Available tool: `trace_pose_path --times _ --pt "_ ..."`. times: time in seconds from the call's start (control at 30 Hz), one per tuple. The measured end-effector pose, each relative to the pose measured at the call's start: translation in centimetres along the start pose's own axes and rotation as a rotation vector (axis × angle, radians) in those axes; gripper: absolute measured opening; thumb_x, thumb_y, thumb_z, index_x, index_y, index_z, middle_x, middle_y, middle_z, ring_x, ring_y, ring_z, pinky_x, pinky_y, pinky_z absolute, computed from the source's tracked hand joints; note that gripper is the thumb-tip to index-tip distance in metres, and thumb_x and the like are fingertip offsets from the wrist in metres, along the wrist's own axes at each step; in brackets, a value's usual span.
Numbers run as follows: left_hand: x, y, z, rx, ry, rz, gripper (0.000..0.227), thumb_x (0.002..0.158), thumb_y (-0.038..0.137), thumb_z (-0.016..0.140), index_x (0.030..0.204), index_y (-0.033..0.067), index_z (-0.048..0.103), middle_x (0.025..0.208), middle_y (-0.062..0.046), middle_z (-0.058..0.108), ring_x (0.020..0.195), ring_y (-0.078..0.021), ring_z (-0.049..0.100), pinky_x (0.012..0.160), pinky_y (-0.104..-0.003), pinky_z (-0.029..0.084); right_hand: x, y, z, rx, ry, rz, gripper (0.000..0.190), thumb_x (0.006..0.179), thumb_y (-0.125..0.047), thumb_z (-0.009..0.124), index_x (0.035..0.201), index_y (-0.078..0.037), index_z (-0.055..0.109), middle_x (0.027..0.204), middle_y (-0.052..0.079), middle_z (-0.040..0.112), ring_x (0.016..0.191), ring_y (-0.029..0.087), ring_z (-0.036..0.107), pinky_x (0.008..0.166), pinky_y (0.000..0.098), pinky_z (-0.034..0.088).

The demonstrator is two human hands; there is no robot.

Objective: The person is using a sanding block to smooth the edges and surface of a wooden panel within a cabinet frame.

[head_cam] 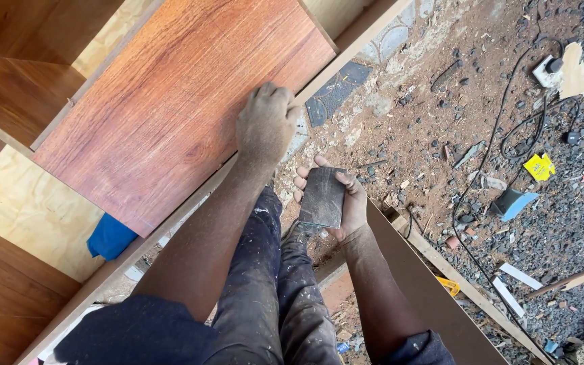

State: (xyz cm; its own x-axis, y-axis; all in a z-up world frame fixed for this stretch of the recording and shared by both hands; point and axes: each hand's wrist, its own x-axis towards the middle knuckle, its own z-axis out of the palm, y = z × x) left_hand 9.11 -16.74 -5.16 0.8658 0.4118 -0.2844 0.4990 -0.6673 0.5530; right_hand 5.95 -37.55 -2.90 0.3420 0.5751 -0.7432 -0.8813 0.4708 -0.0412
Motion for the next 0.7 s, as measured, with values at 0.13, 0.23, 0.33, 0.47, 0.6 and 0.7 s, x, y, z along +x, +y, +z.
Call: trace_pose_path --times 0.13,0.23,0.33,0.47,0.6,0.7 --pt "-2.0 -0.7 -2.9 -0.008 0.002 -0.003 0.018 0.091 0.03 0.077 0.092 0.0135 0.071 0.095 -0.007 0.063 0.101 -0.0271 0.067 0.078 -0.048 0.063 -0.2 -0.4 0.2 -0.025 -0.006 -0.003 0.055 0.083 -0.028 0.057 0.134 -0.007 0.06 0.123 0.032 0.065 0.11 0.045 0.068 0.088 0.0564 0.058" --pt "-2.7 -1.1 -5.1 -0.038 -0.067 -0.038 0.022 0.094 0.037 0.076 0.088 0.0168 0.071 0.089 -0.004 0.063 0.095 -0.0225 0.067 0.076 -0.043 0.062 0.0 -0.6 -0.3 -0.071 0.002 -0.027 0.055 0.086 -0.034 0.056 0.135 -0.008 0.059 0.122 0.029 0.067 0.105 0.041 0.07 0.082 0.0499 0.057" --pt "-3.1 -1.1 -8.5 -0.148 -0.163 -0.127 0.026 0.103 0.031 0.07 0.086 0.0113 0.072 0.082 -0.012 0.065 0.087 -0.027 0.068 0.075 -0.043 0.06 0.4 -0.8 -0.8 -0.105 0.022 -0.051 0.053 0.093 -0.043 0.054 0.133 -0.009 0.06 0.119 0.027 0.069 0.099 0.037 0.072 0.077 0.0439 0.056" --pt "-1.0 -1.6 -12.1 0.097 -0.487 -0.256 0.049 0.103 0.046 0.064 0.077 0.0068 0.075 0.06 -0.014 0.061 0.068 -0.0295 0.07 0.063 -0.038 0.054 0.4 -0.6 0.6 -0.177 0.066 -0.073 0.054 0.093 -0.046 0.055 0.134 -0.01 0.058 0.116 0.024 0.07 0.094 0.033 0.073 0.074 0.0409 0.057" --pt "-0.2 -3.0 -11.9 0.096 -0.573 -0.391 0.063 0.09 0.068 0.069 0.061 0.0124 0.074 0.05 -0.006 0.064 0.057 -0.0203 0.067 0.058 -0.035 0.052 1.6 -0.2 1.4 -0.298 0.043 -0.127 0.051 0.095 -0.044 0.057 0.134 -0.011 0.056 0.109 0.02 0.07 0.092 0.03 0.073 0.074 0.0386 0.057" --pt "1.5 -4.5 -11.9 0.143 -0.626 -0.384 0.068 0.089 0.072 0.068 0.06 0.0113 0.072 0.047 -0.006 0.062 0.053 -0.0207 0.065 0.058 -0.036 0.052 2.7 0.3 2.6 -0.401 0.056 -0.148 0.054 0.096 -0.048 0.057 0.136 -0.011 0.052 0.103 0.015 0.065 0.088 0.027 0.07 0.073 0.0368 0.057"
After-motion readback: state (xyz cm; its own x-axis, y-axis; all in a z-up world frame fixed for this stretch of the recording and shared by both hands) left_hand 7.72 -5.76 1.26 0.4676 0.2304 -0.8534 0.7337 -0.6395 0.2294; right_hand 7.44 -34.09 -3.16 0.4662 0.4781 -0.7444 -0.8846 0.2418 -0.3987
